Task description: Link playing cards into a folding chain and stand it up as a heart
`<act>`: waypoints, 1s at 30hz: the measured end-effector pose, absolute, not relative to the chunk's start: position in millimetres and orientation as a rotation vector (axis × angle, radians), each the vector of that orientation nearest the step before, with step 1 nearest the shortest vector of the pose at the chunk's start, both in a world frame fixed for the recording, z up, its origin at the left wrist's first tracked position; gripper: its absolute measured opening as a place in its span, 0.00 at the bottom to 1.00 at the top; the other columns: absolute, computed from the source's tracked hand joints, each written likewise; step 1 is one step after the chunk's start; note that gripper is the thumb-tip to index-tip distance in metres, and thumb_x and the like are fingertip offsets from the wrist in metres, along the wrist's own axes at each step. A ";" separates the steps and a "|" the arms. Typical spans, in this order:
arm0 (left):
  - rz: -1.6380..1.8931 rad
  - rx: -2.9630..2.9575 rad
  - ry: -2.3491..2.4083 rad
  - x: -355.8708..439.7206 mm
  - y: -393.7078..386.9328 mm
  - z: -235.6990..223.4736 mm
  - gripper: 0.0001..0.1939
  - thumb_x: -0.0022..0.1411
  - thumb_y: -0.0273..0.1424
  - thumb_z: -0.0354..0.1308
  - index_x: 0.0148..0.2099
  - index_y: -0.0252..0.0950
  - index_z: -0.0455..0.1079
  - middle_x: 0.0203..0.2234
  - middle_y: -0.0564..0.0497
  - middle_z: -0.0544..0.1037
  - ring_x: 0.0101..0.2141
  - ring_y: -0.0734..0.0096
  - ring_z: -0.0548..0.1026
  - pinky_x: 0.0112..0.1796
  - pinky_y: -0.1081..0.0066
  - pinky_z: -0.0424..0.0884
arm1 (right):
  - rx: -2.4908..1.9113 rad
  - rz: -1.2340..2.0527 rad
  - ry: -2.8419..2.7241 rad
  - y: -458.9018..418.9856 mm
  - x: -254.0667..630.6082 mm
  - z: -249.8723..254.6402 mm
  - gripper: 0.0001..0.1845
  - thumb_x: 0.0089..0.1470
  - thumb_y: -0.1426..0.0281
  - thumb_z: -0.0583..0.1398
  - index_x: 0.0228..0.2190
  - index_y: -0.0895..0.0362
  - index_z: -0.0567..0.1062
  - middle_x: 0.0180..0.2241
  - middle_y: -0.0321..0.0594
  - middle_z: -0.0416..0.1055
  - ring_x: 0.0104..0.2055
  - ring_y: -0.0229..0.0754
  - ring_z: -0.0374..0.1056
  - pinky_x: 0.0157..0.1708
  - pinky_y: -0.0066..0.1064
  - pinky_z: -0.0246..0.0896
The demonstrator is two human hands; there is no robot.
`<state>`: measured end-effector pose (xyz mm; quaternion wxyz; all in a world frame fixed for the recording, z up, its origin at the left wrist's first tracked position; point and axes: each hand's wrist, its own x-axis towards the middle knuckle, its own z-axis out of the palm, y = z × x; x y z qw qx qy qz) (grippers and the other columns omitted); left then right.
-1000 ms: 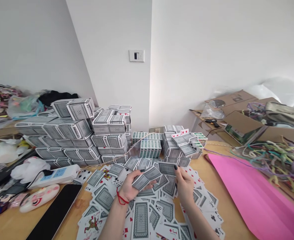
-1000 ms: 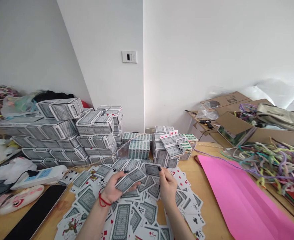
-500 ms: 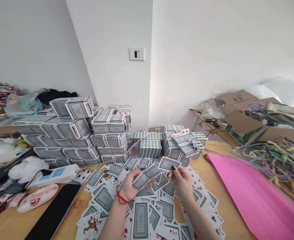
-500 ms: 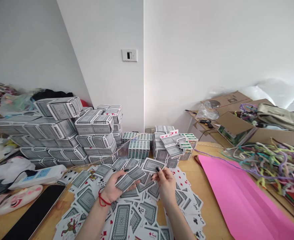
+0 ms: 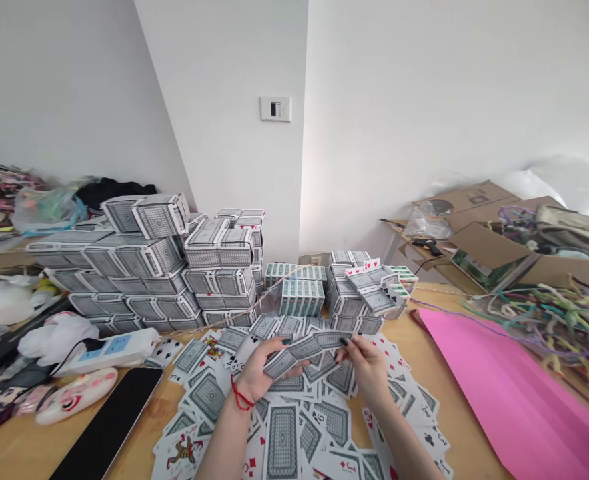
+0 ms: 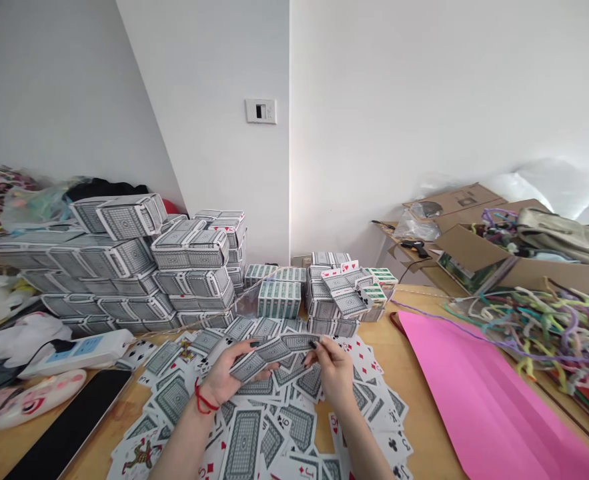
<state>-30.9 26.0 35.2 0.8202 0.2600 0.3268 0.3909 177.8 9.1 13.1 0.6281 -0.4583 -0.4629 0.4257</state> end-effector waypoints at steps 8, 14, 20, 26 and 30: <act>0.860 0.503 0.793 -35.4 24.1 38.4 0.18 0.45 0.29 0.60 0.39 0.39 0.58 0.29 0.49 0.77 0.35 0.50 0.76 0.37 0.57 0.68 | -1.067 0.968 -1.088 9.3 183.3 12.9 0.14 0.45 0.58 0.60 0.26 0.56 0.73 0.14 0.35 0.69 0.17 0.40 0.65 0.21 0.33 0.64; 0.795 0.557 0.792 -37.0 25.8 42.4 0.16 0.44 0.31 0.61 0.35 0.38 0.58 0.31 0.50 0.77 0.36 0.52 0.76 0.37 0.59 0.68 | -1.111 0.983 -1.139 9.6 186.4 11.1 0.14 0.46 0.58 0.58 0.26 0.56 0.73 0.13 0.35 0.69 0.16 0.40 0.65 0.19 0.32 0.63; 0.783 0.581 0.823 -35.3 25.9 45.4 0.15 0.42 0.30 0.62 0.32 0.38 0.59 0.28 0.51 0.76 0.36 0.52 0.76 0.37 0.58 0.67 | -1.150 0.958 -1.209 9.3 188.6 9.2 0.16 0.46 0.57 0.57 0.29 0.56 0.74 0.13 0.35 0.69 0.15 0.39 0.64 0.19 0.32 0.63; 0.729 0.673 0.780 -33.5 26.9 42.2 0.09 0.45 0.31 0.60 0.27 0.36 0.62 0.28 0.47 0.77 0.37 0.51 0.75 0.37 0.59 0.68 | -1.126 1.060 -1.216 9.9 178.7 1.0 0.16 0.45 0.56 0.58 0.28 0.56 0.76 0.12 0.35 0.68 0.15 0.40 0.63 0.18 0.32 0.62; 0.746 0.653 0.811 -32.2 26.0 41.9 0.09 0.44 0.31 0.61 0.30 0.36 0.64 0.29 0.48 0.77 0.39 0.50 0.75 0.38 0.58 0.68 | -1.121 1.081 -1.263 9.6 174.8 -1.5 0.18 0.47 0.55 0.57 0.29 0.57 0.76 0.12 0.35 0.68 0.15 0.39 0.63 0.18 0.31 0.61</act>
